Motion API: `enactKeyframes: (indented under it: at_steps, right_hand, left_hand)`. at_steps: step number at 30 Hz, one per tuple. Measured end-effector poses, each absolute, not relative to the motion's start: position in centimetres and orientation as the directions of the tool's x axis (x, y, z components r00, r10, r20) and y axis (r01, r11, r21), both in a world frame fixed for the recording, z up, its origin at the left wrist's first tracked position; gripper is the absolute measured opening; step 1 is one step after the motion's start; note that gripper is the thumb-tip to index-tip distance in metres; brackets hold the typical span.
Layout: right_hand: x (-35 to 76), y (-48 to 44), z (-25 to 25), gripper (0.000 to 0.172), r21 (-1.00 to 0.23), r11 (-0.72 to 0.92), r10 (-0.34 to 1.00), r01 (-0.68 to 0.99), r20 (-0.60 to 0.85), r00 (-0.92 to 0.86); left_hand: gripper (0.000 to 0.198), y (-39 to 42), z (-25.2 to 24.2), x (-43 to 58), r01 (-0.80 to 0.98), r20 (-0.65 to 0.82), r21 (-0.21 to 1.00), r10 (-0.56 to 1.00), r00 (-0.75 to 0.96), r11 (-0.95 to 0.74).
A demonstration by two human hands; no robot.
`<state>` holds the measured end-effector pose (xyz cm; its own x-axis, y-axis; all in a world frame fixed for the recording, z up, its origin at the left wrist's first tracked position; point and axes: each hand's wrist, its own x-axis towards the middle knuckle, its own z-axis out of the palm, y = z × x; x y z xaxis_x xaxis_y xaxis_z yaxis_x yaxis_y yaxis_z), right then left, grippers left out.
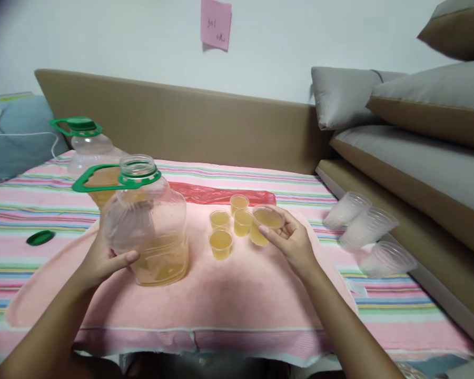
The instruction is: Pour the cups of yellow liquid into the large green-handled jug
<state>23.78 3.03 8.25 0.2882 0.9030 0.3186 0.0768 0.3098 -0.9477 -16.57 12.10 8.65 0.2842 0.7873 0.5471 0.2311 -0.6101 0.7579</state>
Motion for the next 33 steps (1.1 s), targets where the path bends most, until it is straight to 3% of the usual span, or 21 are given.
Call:
enactKeyframes:
  at_steps: [15,33]
  right_hand:
    - [16.2,9.2,21.1,0.048,-0.899,0.438,0.898,-0.021,0.437,0.050]
    - [11.8,10.0,22.5,0.056,-0.910,0.412,0.910,0.043,0.408,-0.075]
  left_hand:
    - [0.131,12.0,7.7,-16.7,0.174,0.532,0.769,0.766,0.362,-0.616]
    - [0.132,11.2,8.7,-16.1,0.145,0.502,0.798,0.779,0.377,-0.584]
